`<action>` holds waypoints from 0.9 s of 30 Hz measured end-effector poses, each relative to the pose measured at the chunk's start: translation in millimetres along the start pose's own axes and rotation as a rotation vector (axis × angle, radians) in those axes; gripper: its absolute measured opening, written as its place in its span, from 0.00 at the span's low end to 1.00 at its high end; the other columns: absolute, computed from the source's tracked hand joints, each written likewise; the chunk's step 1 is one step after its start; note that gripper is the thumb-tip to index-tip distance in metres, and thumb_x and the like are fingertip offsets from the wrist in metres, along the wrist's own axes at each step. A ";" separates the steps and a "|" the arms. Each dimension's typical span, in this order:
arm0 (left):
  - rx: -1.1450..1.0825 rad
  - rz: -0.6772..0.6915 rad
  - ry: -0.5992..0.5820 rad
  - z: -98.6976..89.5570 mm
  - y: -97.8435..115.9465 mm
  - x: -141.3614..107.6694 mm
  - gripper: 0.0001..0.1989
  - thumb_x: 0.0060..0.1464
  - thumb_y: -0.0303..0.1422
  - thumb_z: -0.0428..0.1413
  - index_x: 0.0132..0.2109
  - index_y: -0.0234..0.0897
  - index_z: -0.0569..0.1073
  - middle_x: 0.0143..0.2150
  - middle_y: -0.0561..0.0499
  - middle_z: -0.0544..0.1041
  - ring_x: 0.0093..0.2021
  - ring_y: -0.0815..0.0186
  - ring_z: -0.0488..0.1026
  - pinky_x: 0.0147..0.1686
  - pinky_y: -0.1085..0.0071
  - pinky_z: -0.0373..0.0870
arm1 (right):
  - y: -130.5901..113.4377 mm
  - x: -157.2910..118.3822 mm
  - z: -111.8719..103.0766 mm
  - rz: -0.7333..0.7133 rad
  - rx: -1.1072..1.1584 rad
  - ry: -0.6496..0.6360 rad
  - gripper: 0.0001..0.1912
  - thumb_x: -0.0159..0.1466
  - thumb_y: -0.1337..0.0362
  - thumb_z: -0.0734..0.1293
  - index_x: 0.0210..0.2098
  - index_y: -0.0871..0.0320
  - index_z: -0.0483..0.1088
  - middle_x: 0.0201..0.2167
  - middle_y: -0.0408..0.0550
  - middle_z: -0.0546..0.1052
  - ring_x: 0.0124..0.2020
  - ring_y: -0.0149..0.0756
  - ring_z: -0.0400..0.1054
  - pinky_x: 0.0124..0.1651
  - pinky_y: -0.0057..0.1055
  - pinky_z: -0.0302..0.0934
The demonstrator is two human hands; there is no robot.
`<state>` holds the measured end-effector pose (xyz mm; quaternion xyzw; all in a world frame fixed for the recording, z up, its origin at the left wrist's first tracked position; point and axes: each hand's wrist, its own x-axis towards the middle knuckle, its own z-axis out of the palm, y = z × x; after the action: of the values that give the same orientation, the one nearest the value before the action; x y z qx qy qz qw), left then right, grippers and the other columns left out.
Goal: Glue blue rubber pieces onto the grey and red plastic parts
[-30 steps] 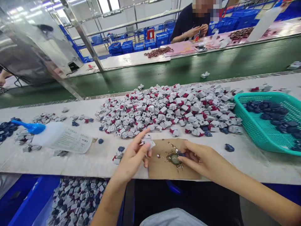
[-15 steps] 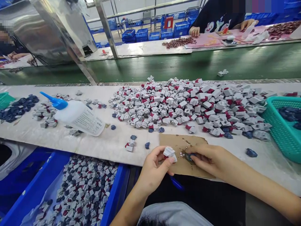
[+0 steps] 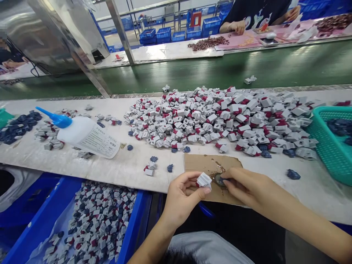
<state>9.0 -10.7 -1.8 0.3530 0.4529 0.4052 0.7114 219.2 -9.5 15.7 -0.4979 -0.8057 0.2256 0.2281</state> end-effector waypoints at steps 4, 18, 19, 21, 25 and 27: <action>-0.083 0.031 0.018 4.0 4.1 -1.2 0.15 0.40 0.30 0.70 0.38 0.34 0.79 0.32 0.51 0.81 0.34 0.71 0.77 0.33 0.80 0.73 | -20.4 3.3 -11.9 0.018 0.120 0.174 0.07 0.67 0.62 0.62 0.36 0.58 0.70 0.23 0.42 0.72 0.20 0.25 0.65 0.21 0.20 0.59; -0.123 0.204 -0.041 13.9 8.1 -8.2 0.14 0.41 0.19 0.68 0.34 0.38 0.78 0.34 0.56 0.84 0.33 0.75 0.80 0.34 0.86 0.75 | -38.4 2.8 -10.7 -0.136 0.161 0.106 0.05 0.70 0.71 0.59 0.38 0.55 0.63 0.28 0.38 0.71 0.26 0.21 0.66 0.28 0.17 0.58; -0.085 0.244 -0.051 13.4 6.5 -9.1 0.14 0.42 0.18 0.67 0.35 0.39 0.78 0.36 0.57 0.84 0.34 0.74 0.80 0.35 0.86 0.76 | -38.8 3.5 -10.9 -0.152 0.159 0.087 0.06 0.70 0.71 0.58 0.38 0.56 0.63 0.27 0.38 0.70 0.25 0.22 0.65 0.27 0.18 0.57; 0.003 0.343 -0.060 11.7 1.5 -10.5 0.15 0.44 0.17 0.65 0.37 0.40 0.78 0.38 0.57 0.83 0.36 0.73 0.81 0.36 0.84 0.77 | -38.1 4.0 -10.1 -0.183 0.162 0.066 0.07 0.70 0.71 0.57 0.36 0.57 0.61 0.27 0.40 0.68 0.25 0.23 0.63 0.27 0.20 0.56; 0.156 0.561 -0.031 6.7 -10.0 -10.8 0.15 0.46 0.19 0.64 0.39 0.41 0.77 0.38 0.54 0.83 0.38 0.69 0.81 0.35 0.81 0.78 | -33.3 -0.4 -6.3 -0.225 0.198 0.062 0.07 0.69 0.74 0.57 0.36 0.57 0.62 0.25 0.40 0.65 0.24 0.25 0.60 0.26 0.20 0.55; 0.219 0.651 -0.041 4.7 -12.4 -8.8 0.15 0.46 0.20 0.64 0.41 0.40 0.77 0.38 0.51 0.83 0.38 0.68 0.81 0.33 0.80 0.78 | -32.4 -3.7 -3.8 -0.231 0.188 0.067 0.09 0.69 0.74 0.57 0.34 0.58 0.63 0.24 0.41 0.65 0.23 0.25 0.59 0.25 0.21 0.54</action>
<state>14.3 -24.5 -7.8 0.5615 0.3429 0.5527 0.5115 200.3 -25.4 37.3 -0.3857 -0.8249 0.2554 0.3249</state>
